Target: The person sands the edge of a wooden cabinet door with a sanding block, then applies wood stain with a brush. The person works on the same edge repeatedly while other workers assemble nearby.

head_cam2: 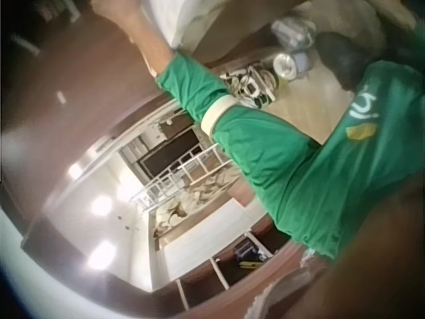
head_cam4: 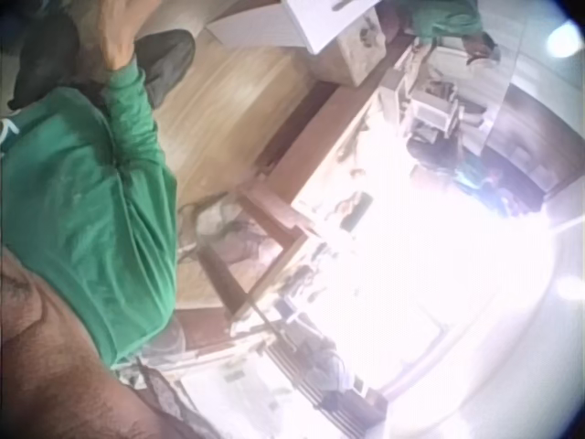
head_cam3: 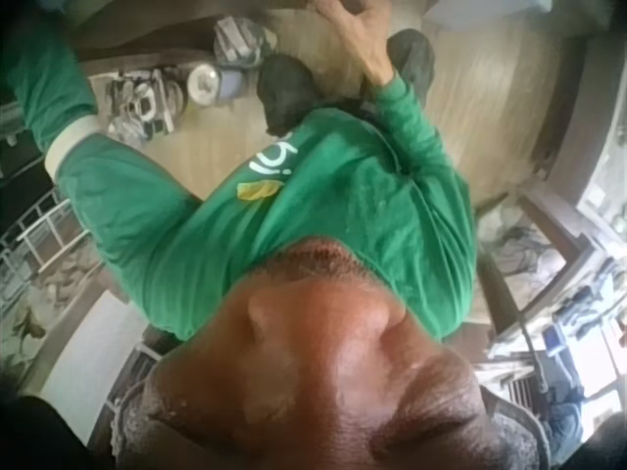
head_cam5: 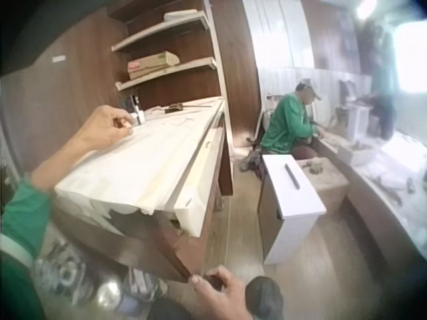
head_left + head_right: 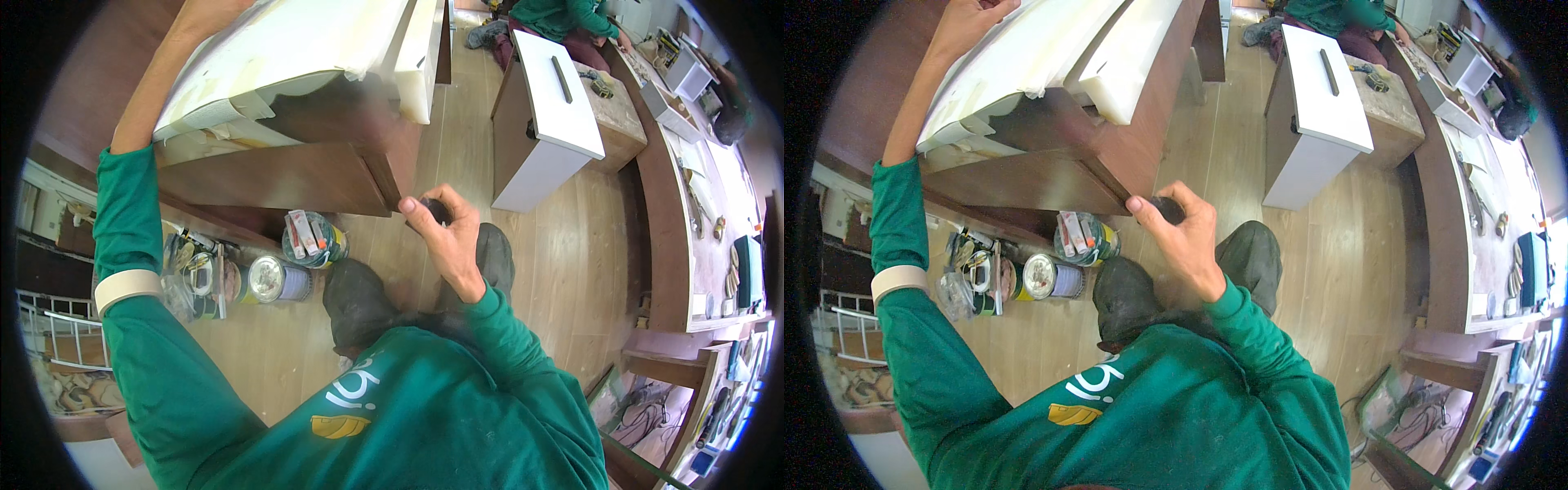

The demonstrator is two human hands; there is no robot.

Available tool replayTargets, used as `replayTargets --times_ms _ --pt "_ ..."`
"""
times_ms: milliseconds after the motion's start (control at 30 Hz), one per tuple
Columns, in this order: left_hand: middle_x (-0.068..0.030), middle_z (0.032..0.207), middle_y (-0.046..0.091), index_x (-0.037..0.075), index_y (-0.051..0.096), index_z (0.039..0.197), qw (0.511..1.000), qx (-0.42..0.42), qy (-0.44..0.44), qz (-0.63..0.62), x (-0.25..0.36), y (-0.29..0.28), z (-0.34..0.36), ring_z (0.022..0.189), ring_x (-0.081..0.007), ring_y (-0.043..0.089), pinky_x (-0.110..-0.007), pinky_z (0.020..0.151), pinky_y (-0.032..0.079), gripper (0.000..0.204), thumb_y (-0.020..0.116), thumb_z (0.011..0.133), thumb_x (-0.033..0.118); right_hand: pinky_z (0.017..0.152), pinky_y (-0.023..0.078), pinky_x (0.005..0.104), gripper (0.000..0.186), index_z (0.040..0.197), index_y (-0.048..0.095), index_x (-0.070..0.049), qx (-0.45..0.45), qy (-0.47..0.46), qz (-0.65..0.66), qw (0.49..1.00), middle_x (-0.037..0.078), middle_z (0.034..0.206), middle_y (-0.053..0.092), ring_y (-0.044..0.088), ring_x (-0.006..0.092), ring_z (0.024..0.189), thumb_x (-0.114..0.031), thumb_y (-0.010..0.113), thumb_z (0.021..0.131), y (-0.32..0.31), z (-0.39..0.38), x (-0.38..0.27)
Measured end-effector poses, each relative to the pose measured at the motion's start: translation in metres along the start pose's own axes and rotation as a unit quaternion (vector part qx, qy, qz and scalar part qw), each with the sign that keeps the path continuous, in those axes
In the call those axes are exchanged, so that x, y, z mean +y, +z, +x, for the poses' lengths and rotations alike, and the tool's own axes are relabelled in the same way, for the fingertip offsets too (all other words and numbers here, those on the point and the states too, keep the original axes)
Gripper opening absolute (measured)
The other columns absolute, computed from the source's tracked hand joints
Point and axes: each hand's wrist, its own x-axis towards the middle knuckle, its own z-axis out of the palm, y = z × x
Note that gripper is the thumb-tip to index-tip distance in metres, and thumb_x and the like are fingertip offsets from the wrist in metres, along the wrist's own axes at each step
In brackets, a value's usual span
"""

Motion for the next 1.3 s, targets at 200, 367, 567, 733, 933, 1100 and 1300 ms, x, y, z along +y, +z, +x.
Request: replayTargets --times_ms 200,367,567,733,933,1100,1300 --pt "-0.0078 0.074 0.069 0.002 0.076 0.098 1.0 0.006 0.012 -0.004 0.001 0.006 0.001 0.069 -0.0112 0.061 -0.03 0.067 0.051 0.022 0.074 0.08 0.014 0.055 0.044 0.0259 0.034 0.078 0.065 -0.001 0.025 -0.074 0.0 0.997 -0.001 0.064 0.062 0.052 0.0056 0.063 -0.027 0.086 0.085 0.008 0.025 -0.037" --pt "-0.0086 0.074 0.07 0.001 0.076 0.097 1.0 -0.003 0.006 -0.023 0.004 0.0 -0.002 0.069 -0.0116 0.062 -0.03 0.068 0.051 0.021 0.075 0.08 0.012 0.053 0.044 0.0271 0.033 0.079 0.067 -0.001 0.057 -0.064 -0.103 0.991 0.003 0.062 0.062 0.052 0.0076 0.059 -0.026 0.088 0.081 0.004 0.008 -0.002" --pt "-0.0085 0.075 0.07 0.001 0.076 0.099 1.0 0.001 0.006 -0.025 0.008 0.001 -0.005 0.069 -0.0116 0.062 -0.031 0.067 0.051 0.021 0.074 0.08 0.012 0.056 0.048 0.0301 0.05 0.118 0.074 -0.006 0.047 -0.261 -0.127 0.956 0.005 0.074 0.064 0.058 0.0177 0.057 -0.019 0.091 0.072 0.015 -0.019 -0.011" --pt "-0.0071 0.072 0.07 0.002 0.078 0.095 0.999 0.029 0.033 0.012 0.009 0.002 -0.008 0.066 -0.0117 0.061 -0.03 0.064 0.05 0.019 0.076 0.081 0.014 0.056 0.049 0.0318 0.079 0.143 0.057 -0.004 0.012 -0.286 -0.171 0.943 0.006 0.072 0.064 0.059 0.0201 0.057 -0.018 0.09 0.073 0.041 -0.018 -0.041" --pt "-0.0134 0.083 0.072 0.005 0.077 0.108 0.995 0.02 0.099 -0.015 -0.036 0.015 0.007 0.074 -0.0206 0.067 -0.035 0.074 0.055 0.029 0.074 0.085 0.021 0.057 0.051 0.033 0.083 0.146 0.054 -0.001 0.021 -0.26 -0.151 0.953 0.008 0.071 0.066 0.063 0.0201 0.059 -0.018 0.089 0.073 0.047 -0.028 -0.018" --pt "-0.0138 0.082 0.071 0.005 0.077 0.108 0.997 0.023 0.075 -0.019 -0.035 0.018 0.008 0.074 -0.0219 0.068 -0.035 0.076 0.055 0.029 0.074 0.084 0.02 0.059 0.053 0.0332 0.074 0.142 0.059 -0.005 0.029 -0.227 -0.177 0.957 0.01 0.069 0.067 0.065 0.0209 0.058 -0.019 0.088 0.074 0.034 -0.042 0.028" --pt "-0.0144 0.087 0.07 0.005 0.076 0.107 0.995 0.045 0.095 0.004 -0.037 0.018 0.008 0.077 -0.025 0.068 -0.038 0.077 0.054 0.031 0.073 0.082 0.022 0.063 0.055 0.0335 0.041 0.114 0.074 -0.003 0.023 -0.018 -0.208 0.978 0.011 0.075 0.072 0.068 0.0205 0.062 -0.031 0.081 0.085 -0.005 -0.061 0.079"
